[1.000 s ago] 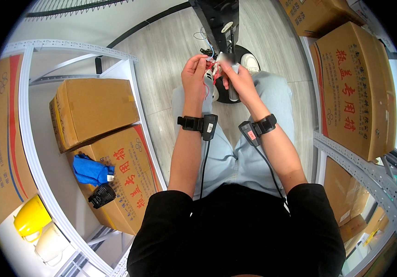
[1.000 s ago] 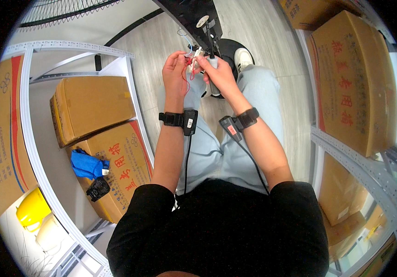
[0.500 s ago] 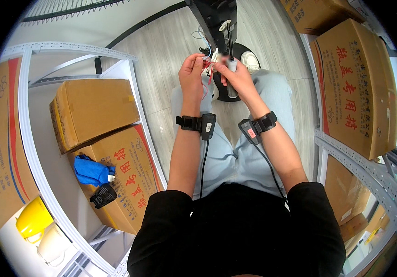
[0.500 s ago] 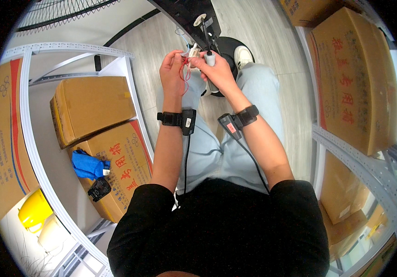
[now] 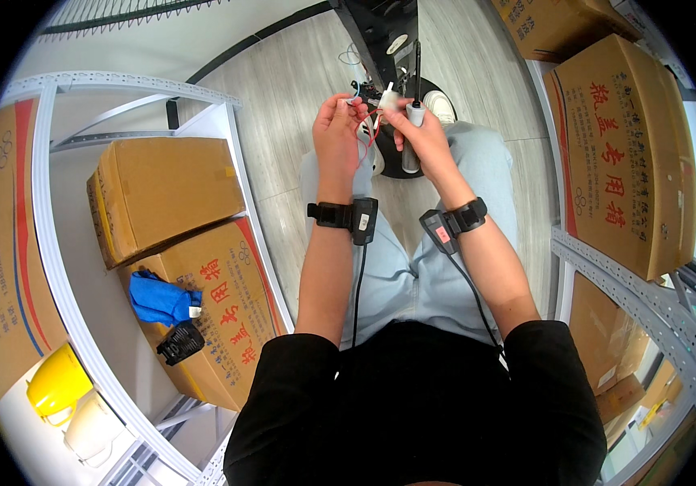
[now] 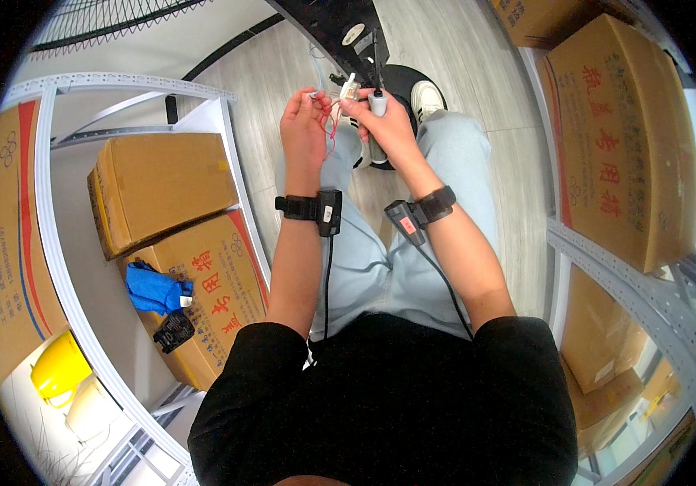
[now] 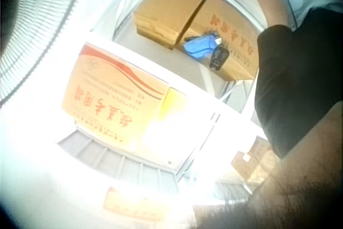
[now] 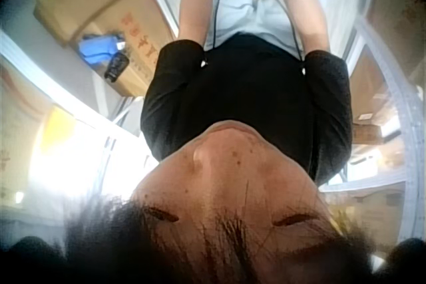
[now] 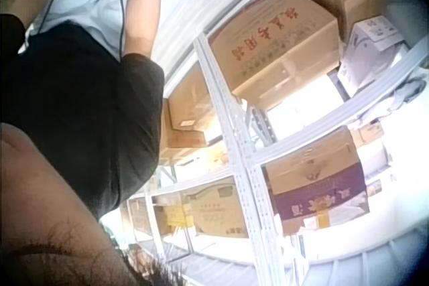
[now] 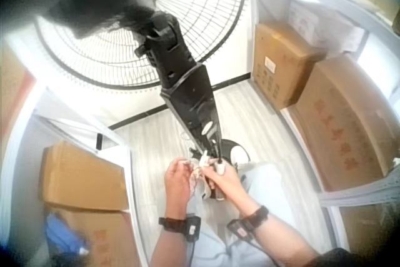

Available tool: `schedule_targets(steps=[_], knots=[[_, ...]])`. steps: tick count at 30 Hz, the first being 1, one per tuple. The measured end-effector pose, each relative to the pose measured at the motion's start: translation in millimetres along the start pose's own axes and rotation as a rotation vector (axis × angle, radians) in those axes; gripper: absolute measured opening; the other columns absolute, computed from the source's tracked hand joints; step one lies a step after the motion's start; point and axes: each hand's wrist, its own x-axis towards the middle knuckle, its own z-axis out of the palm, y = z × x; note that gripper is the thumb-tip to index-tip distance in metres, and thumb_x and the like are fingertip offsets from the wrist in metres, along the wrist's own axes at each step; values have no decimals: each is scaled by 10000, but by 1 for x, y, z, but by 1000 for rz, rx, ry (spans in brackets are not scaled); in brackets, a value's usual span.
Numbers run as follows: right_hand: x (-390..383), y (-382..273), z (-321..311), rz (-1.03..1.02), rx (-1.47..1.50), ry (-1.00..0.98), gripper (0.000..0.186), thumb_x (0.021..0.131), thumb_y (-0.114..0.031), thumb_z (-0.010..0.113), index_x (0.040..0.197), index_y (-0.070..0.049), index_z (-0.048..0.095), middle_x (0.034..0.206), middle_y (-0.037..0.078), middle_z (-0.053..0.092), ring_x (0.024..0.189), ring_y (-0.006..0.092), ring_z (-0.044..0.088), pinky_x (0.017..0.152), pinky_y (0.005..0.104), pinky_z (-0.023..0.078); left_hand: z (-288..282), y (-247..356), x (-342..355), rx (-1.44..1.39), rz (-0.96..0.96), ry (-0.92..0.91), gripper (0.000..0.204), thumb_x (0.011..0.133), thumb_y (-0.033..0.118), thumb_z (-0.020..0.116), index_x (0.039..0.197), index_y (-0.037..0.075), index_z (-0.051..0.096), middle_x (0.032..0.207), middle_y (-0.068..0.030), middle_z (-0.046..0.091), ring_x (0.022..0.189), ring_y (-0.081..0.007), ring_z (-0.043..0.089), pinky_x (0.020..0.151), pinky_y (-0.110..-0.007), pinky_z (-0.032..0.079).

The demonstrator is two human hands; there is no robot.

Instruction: The person sits on the floor and uses a screwdriver to manipulate wires and components inside a black plastic housing. They connect wires to a small white circular component and then place it into the housing, securing it with screws.

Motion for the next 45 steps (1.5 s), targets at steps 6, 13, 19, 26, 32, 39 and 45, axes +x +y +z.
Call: schedule_targets(steps=[6,13,19,26,32,39,45], knots=[[-1,-1,0,-1,29,-11,323,899,-278,682,1076,-36,561,736,4,570,588,72,524,513,227,424,-5,2,2,-73,-94,-37,215,976,128,533,1145,-6,539,1008,-123,626,905,-189,620,830,-301,525],[-1,0,3,14,-46,-26,314,899,-309,680,1036,-43,584,702,-8,552,582,66,521,514,220,422,2,3,-1,-45,-106,-42,224,981,104,514,1165,-17,557,997,-124,648,889,-176,633,829,-300,521],[-1,0,3,30,-64,-9,324,896,-321,683,1029,-43,585,698,-10,552,582,65,519,517,220,423,5,3,-2,18,-87,-62,206,981,101,518,1125,-28,586,987,-122,660,889,-172,639,830,-303,513],[-2,0,2,27,-4,19,320,905,-327,666,1024,-39,589,687,-5,552,571,71,515,521,226,425,4,2,-2,12,-91,-78,237,974,110,529,1159,-34,556,1023,-140,644,908,-182,632,835,-293,529],[-4,-2,-14,36,184,-13,306,903,-351,650,952,-51,617,790,15,635,559,62,523,495,215,425,3,6,-2,-71,-97,-44,253,961,118,546,1153,-46,564,1007,-142,632,881,-200,618,829,-322,504],[3,0,-28,70,413,81,258,917,-322,623,954,-67,616,846,42,650,584,79,525,509,239,445,-1,8,-1,-111,-88,-56,257,953,140,556,1146,-30,542,996,-130,609,899,-201,587,844,-326,483],[2,1,-29,83,434,62,261,925,-288,599,998,-37,591,983,96,655,613,89,510,524,245,441,-7,5,1,-102,-95,-15,247,943,148,570,1127,-15,545,990,-120,614,880,-197,586,821,-316,481]])
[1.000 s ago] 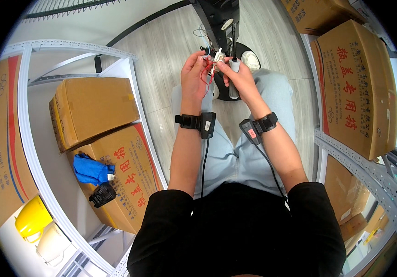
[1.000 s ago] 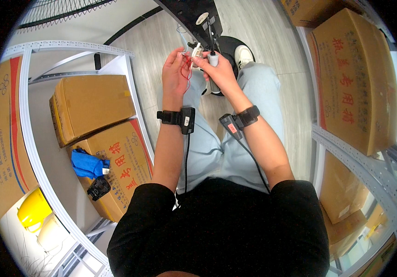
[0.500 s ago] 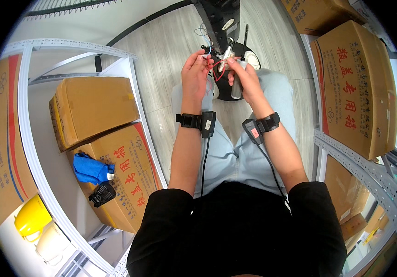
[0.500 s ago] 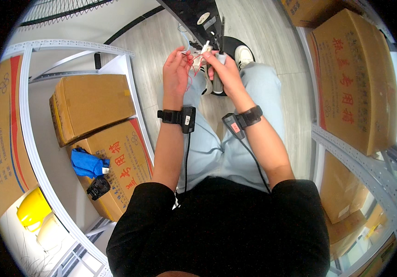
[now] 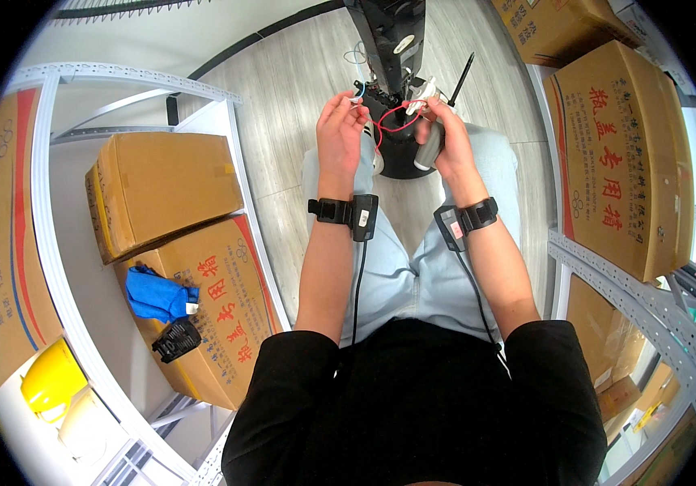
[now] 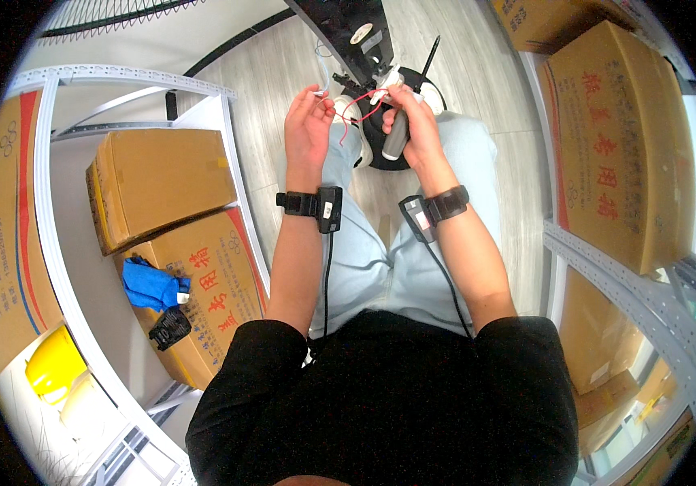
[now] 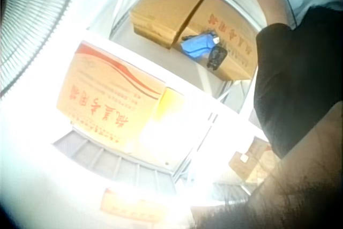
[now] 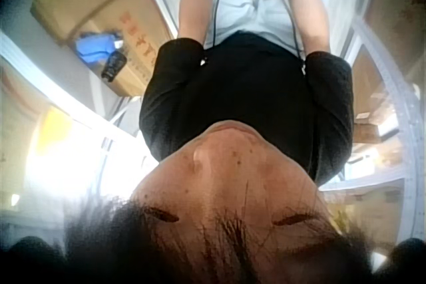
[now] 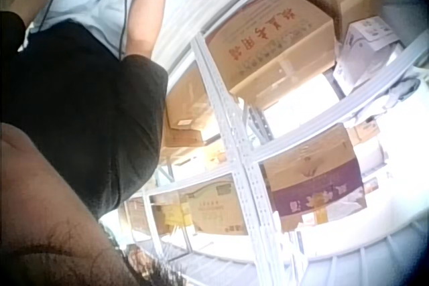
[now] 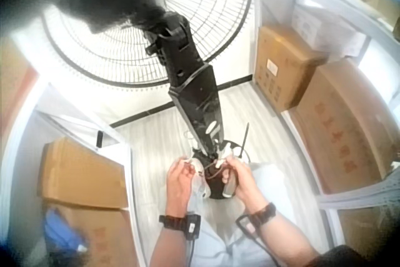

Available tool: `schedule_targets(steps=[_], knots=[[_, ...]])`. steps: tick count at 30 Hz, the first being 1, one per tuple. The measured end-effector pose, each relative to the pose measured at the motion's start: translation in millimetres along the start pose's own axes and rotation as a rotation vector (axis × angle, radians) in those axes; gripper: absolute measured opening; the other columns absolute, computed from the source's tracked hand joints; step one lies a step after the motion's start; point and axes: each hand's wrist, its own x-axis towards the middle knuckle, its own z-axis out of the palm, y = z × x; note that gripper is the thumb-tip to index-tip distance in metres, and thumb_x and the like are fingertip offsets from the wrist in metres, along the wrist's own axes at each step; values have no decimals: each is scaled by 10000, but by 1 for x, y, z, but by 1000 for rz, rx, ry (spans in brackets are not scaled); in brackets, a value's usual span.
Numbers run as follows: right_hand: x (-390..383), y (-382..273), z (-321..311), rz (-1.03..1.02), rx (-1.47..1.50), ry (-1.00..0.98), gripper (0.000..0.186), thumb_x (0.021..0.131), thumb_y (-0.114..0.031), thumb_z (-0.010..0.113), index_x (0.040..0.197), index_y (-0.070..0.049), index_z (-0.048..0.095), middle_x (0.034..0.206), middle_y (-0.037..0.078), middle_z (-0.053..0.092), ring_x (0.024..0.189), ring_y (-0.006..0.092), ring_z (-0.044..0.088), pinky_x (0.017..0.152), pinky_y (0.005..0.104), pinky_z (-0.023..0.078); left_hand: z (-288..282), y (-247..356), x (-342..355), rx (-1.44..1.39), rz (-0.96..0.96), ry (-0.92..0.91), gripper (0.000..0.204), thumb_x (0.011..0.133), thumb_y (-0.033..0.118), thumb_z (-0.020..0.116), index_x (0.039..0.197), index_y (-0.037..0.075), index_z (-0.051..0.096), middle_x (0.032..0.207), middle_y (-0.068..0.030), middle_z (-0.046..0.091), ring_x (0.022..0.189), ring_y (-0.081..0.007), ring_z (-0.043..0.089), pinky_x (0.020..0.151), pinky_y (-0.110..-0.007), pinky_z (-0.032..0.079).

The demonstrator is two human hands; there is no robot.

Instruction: The person sits on the floor and uses a screwdriver to manipulate wires and components inside a black plastic housing. They connect wires to a small white circular component and then place it into the housing, securing it with screws.

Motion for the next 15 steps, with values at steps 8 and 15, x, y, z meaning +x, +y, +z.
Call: schedule_targets(steps=[8,15], knots=[[0,-1,-1,-35,69,-72,231,918,-219,589,1042,-25,565,1047,120,638,623,90,519,523,237,438,6,-11,0,315,-32,87,265,945,180,587,1134,4,529,1044,-120,635,849,-184,640,755,-299,498],[-7,-8,11,-75,9,-77,197,893,-161,612,1042,-41,563,852,41,614,603,89,538,512,236,439,14,-13,-5,467,26,21,232,929,186,623,1082,29,548,936,-58,635,776,-105,610,660,-235,460]])
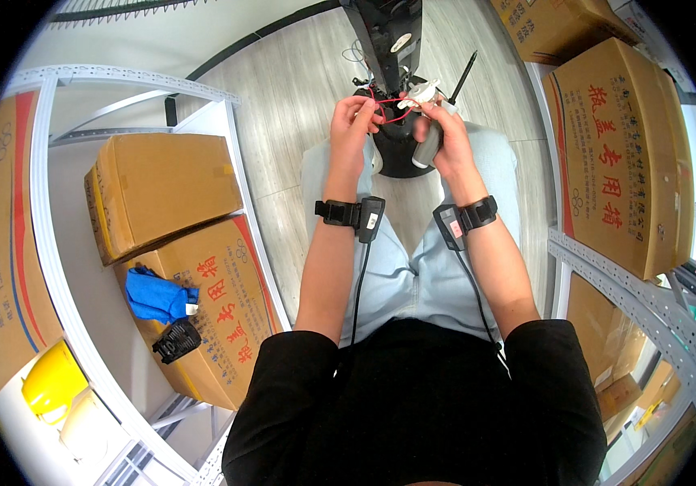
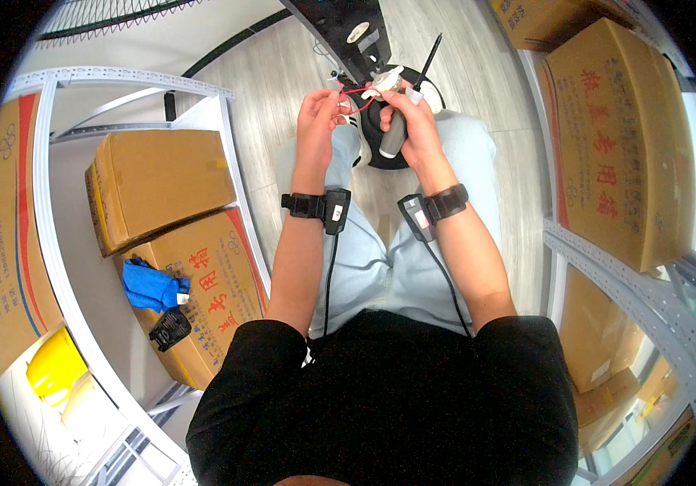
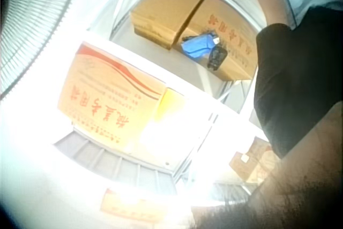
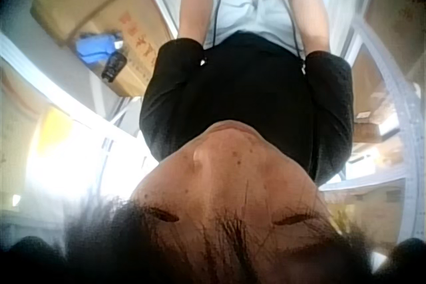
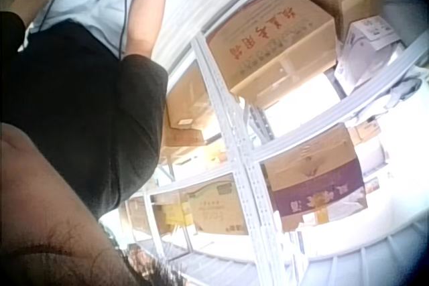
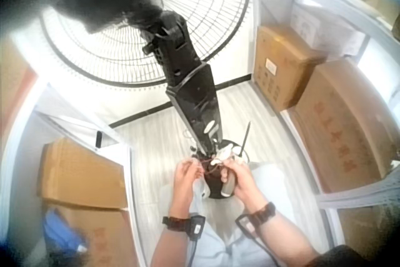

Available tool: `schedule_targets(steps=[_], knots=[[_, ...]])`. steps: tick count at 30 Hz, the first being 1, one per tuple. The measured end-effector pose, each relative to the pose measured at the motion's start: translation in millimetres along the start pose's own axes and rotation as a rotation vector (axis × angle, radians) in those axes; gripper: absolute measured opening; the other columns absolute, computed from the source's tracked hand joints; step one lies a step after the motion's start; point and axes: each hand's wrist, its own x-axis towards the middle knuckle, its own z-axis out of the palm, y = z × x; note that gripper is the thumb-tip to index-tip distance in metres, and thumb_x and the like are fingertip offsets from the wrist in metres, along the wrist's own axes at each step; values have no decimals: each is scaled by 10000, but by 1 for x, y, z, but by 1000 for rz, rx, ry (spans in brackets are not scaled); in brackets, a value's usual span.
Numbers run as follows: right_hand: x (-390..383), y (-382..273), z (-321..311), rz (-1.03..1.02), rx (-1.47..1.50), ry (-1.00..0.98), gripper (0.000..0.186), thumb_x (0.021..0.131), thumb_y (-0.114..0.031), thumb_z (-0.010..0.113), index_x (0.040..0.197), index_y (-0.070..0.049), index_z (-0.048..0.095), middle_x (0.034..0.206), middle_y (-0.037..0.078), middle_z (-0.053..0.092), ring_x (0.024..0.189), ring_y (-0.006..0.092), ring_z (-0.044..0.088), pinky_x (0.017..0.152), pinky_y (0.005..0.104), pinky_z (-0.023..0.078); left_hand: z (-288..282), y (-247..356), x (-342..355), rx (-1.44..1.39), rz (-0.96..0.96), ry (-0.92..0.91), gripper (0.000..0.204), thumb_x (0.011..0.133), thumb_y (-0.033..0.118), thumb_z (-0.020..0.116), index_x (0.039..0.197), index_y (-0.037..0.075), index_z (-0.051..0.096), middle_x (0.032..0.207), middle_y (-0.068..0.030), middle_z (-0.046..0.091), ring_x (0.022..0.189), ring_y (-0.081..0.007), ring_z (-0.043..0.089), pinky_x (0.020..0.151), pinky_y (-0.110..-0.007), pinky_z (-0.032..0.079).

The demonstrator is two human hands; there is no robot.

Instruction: The person sits on the floor and uses a screwdriver to manipulate wires and components inside a black plastic housing. They connect wires to a small white circular component and then place it into the housing, securing it with screws.

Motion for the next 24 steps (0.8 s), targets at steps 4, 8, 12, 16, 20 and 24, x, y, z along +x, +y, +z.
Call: schedule_targets(steps=[4,8,12,16,20,24], knots=[[1,3,-4,-14,-3,-11,257,877,-129,625,1105,-25,564,832,34,600,609,85,538,515,235,438,3,6,-3,81,35,-56,218,921,180,633,1069,25,592,935,-54,650,807,-97,595,704,-234,454],[2,5,-4,-30,16,19,269,857,-75,637,1112,-23,567,818,25,594,613,87,542,520,236,437,9,10,-8,89,111,-107,194,915,152,641,1054,18,635,952,-44,654,865,-88,591,776,-238,461],[0,2,1,-33,-5,-1,268,857,-79,647,1106,-23,566,811,28,599,613,94,546,524,237,436,6,2,-7,158,196,-97,158,901,117,661,1024,19,653,940,-24,648,849,-76,582,772,-226,461],[5,10,-18,104,-76,32,287,904,-196,616,1117,-6,593,1049,119,657,633,94,517,555,234,438,6,-2,-4,187,281,-71,150,878,94,686,1009,23,665,913,0,638,791,-65,567,726,-212,454],[4,7,-9,108,-20,-36,334,926,-297,592,1075,0,619,1072,144,670,603,96,507,547,233,435,10,6,-9,126,268,-25,155,874,82,685,1019,30,665,902,7,631,763,-59,558,704,-205,453],[4,7,-8,118,-38,-51,356,927,-325,597,1081,-5,619,1061,135,674,599,96,507,544,233,435,6,8,-10,241,346,-15,293,829,66,724,1106,29,632,1005,-30,641,921,-99,576,832,-255,459]])
